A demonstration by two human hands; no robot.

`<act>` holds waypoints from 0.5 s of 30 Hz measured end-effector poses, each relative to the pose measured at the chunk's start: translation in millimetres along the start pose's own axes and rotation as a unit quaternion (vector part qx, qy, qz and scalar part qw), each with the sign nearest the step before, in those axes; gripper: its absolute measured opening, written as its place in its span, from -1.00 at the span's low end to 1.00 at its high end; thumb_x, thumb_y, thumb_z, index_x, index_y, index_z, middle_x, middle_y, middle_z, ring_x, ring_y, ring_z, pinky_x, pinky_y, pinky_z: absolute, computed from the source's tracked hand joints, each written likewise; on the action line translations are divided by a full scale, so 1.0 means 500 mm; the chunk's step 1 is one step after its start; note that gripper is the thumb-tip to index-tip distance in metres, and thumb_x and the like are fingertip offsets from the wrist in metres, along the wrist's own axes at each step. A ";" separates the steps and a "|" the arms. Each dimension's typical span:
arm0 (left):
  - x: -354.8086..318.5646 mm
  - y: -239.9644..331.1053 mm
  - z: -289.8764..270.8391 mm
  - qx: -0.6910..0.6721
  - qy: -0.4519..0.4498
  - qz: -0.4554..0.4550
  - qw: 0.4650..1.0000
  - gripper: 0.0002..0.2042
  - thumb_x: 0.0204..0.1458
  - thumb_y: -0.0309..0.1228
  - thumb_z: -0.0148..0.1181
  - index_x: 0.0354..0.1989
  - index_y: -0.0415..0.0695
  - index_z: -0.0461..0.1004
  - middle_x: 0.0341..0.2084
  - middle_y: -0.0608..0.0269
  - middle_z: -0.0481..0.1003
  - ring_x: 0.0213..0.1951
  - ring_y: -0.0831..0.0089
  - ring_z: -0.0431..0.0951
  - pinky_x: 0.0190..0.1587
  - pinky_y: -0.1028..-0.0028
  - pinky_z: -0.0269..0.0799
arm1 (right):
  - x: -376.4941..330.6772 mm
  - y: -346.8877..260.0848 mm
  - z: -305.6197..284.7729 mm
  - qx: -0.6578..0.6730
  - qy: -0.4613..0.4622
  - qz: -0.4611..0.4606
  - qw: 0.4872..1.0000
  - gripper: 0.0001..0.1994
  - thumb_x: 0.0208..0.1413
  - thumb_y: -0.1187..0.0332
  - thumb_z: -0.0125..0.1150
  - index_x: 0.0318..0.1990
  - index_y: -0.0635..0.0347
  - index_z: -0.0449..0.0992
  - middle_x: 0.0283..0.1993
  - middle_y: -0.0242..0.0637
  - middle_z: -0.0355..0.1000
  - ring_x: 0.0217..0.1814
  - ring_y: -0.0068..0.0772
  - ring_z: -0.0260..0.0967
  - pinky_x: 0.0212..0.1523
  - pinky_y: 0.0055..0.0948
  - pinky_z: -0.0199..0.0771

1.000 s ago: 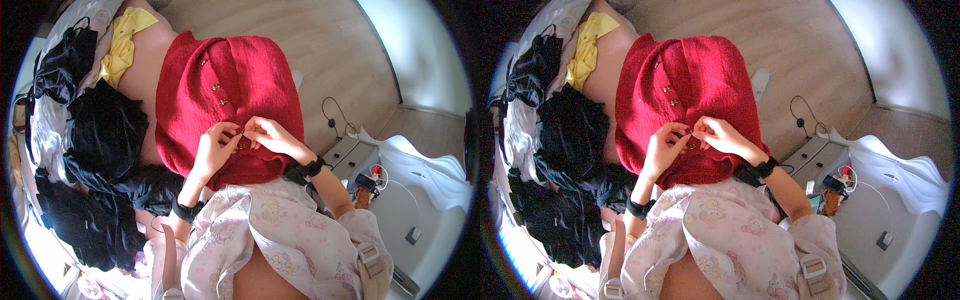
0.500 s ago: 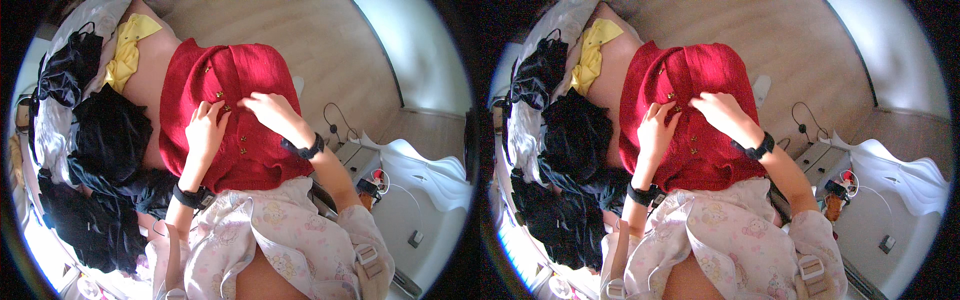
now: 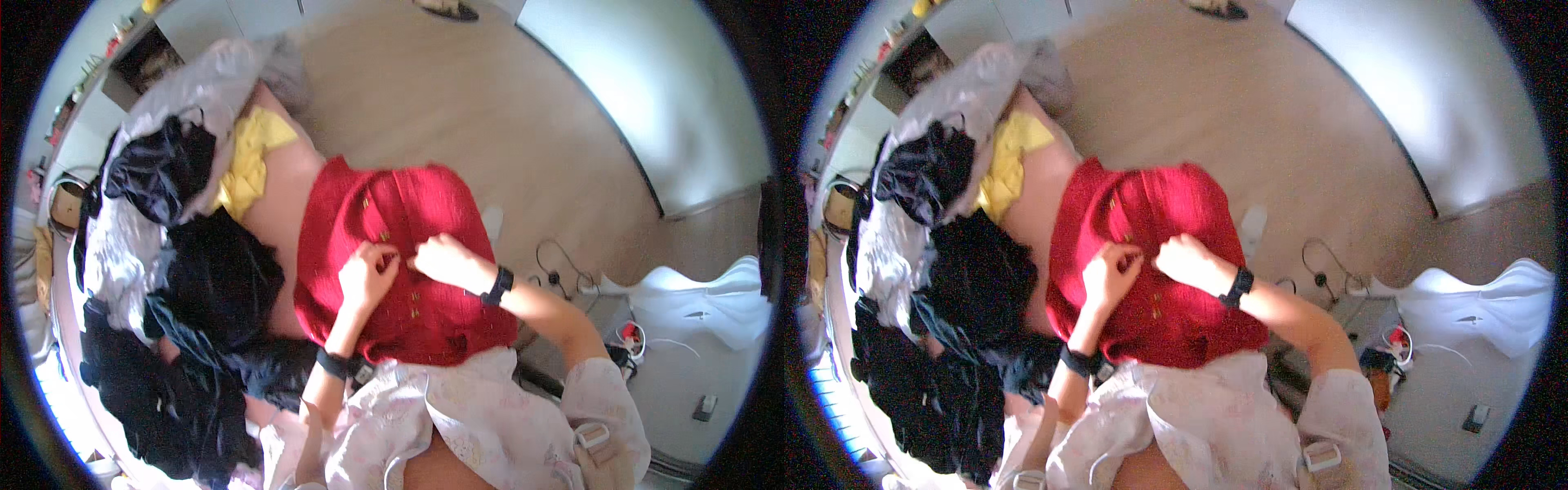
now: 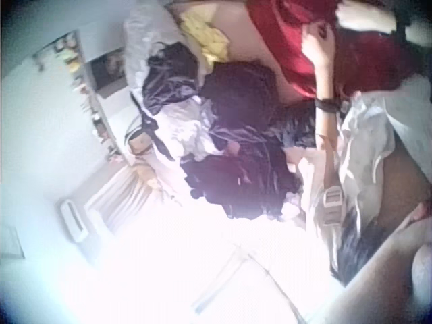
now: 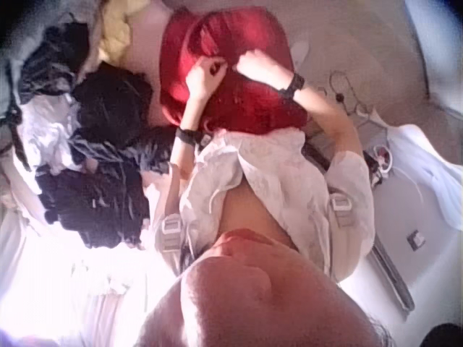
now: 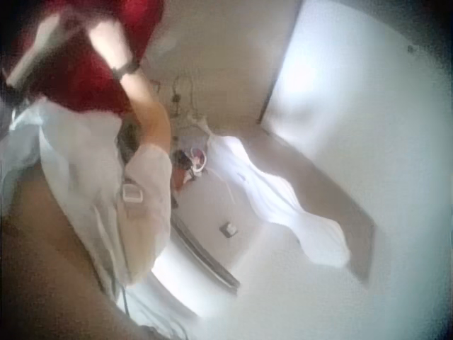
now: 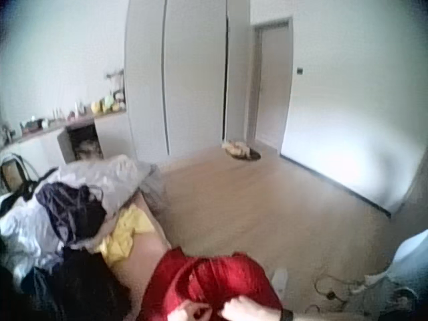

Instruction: Sort a pile of laundry on a bed and button a red garment.

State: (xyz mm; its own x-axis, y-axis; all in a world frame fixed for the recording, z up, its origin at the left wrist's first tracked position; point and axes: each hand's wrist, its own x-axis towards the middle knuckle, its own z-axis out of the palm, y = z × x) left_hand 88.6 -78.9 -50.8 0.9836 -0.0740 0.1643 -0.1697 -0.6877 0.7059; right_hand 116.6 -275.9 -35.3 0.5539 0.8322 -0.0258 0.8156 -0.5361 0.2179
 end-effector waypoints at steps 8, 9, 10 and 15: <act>-0.077 -0.051 0.024 0.004 0.078 0.070 0.994 -0.82 -0.19 -0.18 0.37 -0.42 0.07 0.61 -0.50 0.29 0.56 -0.46 0.37 0.59 -0.40 0.41 0.52 | -0.039 -0.022 -0.026 0.201 -0.080 0.014 0.976 -0.87 0.16 0.36 -0.11 -0.29 0.22 0.33 -0.46 -0.14 0.32 -0.49 -0.17 0.41 -0.56 -0.22 0.43; -0.076 -0.044 0.024 0.023 0.076 0.041 0.996 -0.81 -0.20 -0.15 0.37 -0.43 0.08 0.60 -0.50 0.30 0.56 -0.46 0.38 0.59 -0.40 0.43 0.52 | -0.037 -0.018 -0.038 0.311 -0.105 0.046 0.943 -0.85 0.19 0.33 -0.12 -0.25 0.20 0.32 -0.50 -0.13 0.33 -0.48 -0.12 0.38 -0.47 -0.15 0.40; -0.112 -0.027 0.022 0.038 0.054 -0.003 0.998 -0.80 -0.21 -0.13 0.38 -0.44 0.09 0.60 -0.51 0.31 0.55 -0.47 0.39 0.59 -0.41 0.44 0.53 | -0.037 -0.025 -0.017 0.372 -0.062 0.027 0.926 -0.85 0.20 0.32 -0.10 -0.28 0.18 0.35 -0.47 -0.14 0.36 -0.47 -0.12 0.36 -0.40 -0.14 0.36; -0.046 0.051 0.022 0.030 0.096 0.032 0.994 -0.83 -0.13 -0.27 0.29 -0.41 0.00 0.47 -0.51 0.25 0.50 -0.49 0.27 0.54 -0.45 0.32 0.47 | -0.010 0.038 -0.042 0.199 0.152 0.043 0.967 -0.89 0.03 0.44 0.01 -0.50 0.16 0.40 -0.51 -0.23 0.36 -0.48 -0.28 0.35 -0.39 -0.36 0.46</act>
State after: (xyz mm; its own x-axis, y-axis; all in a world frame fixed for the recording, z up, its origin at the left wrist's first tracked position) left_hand 62.5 -102.7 -44.3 0.9403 0.0166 0.3399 -0.2215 -0.7284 0.6484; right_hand 125.9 -287.4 -10.7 0.5969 0.7532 0.2765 0.8022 -0.5666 -0.1884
